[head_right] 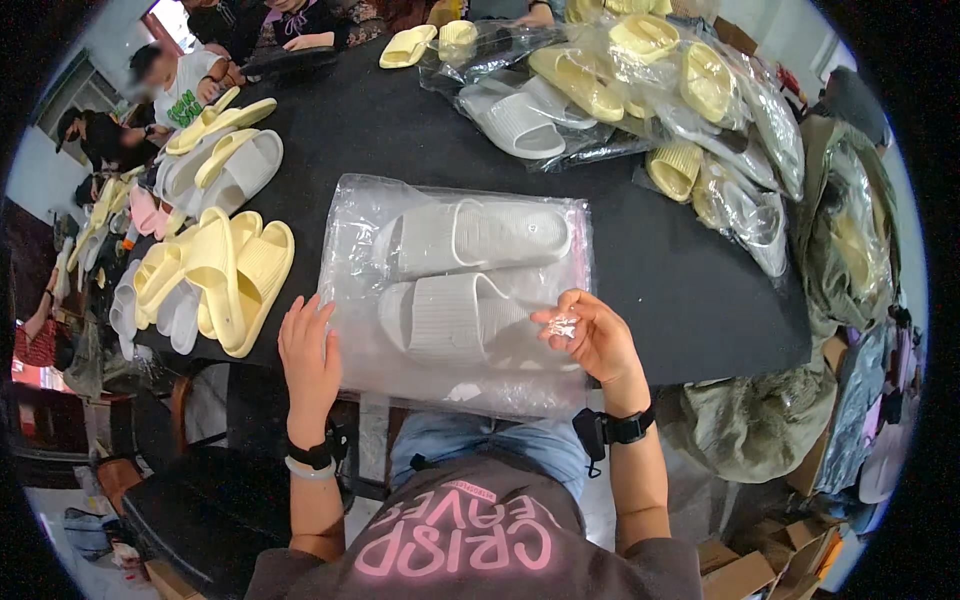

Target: The person places pairs of yellow and white slippers into clear plastic bags on a table. They open the bags, insert the slippers, and set the packaged pairs aside. Other people at the table are also packaging slippers.

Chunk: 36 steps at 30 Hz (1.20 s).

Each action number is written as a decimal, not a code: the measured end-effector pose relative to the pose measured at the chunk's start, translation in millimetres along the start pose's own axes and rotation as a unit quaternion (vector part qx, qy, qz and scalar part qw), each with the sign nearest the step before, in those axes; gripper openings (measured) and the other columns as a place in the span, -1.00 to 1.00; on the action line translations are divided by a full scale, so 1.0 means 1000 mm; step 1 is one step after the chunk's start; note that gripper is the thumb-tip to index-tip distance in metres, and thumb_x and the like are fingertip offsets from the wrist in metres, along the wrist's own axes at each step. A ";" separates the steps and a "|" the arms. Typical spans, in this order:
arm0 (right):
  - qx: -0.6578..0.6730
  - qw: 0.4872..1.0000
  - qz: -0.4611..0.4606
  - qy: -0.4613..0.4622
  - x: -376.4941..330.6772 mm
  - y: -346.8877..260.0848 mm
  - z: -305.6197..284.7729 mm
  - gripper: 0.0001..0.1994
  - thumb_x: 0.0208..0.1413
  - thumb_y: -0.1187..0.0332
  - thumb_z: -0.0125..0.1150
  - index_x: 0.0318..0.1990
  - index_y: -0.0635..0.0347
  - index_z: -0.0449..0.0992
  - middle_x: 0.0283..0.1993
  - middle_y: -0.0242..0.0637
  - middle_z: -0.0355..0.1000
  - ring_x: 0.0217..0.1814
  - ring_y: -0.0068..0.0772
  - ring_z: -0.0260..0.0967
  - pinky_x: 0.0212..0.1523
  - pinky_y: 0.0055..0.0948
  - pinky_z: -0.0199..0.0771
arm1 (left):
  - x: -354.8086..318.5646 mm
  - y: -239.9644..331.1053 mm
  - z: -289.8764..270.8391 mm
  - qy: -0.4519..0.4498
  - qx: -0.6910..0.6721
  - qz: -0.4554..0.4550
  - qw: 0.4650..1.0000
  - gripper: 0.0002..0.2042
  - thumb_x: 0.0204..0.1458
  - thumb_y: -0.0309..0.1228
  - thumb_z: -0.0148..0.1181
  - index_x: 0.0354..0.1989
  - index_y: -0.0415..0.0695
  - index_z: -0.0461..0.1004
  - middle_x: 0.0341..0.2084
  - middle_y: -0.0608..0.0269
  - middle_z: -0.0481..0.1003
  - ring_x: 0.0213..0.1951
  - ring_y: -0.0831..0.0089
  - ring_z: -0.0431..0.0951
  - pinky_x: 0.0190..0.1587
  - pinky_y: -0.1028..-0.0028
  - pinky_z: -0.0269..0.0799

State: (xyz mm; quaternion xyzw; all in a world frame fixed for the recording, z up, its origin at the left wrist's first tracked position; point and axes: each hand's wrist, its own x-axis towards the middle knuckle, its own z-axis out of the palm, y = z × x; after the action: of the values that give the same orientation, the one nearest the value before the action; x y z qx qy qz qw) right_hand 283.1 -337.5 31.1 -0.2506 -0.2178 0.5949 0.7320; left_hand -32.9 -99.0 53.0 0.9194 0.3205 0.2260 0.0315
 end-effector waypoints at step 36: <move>-0.841 0.501 -0.171 0.118 0.009 -0.040 -0.007 -0.79 -0.11 0.46 0.31 -0.25 0.27 0.56 -0.10 -0.14 0.50 -0.03 -0.02 0.41 -0.06 -0.20 0.46 | 0.013 -0.004 0.066 -0.085 -0.015 -0.018 0.996 -0.23 0.14 0.08 0.06 0.38 -0.24 0.12 0.38 -0.07 0.11 0.42 0.09 0.04 0.44 0.09 -0.22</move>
State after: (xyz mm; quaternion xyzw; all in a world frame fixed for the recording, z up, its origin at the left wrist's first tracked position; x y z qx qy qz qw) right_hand 319.1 -336.4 51.0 -0.7737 -0.5655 -0.0396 0.2829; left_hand 2.7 -82.1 -1.4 0.9288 0.3296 0.1511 0.0765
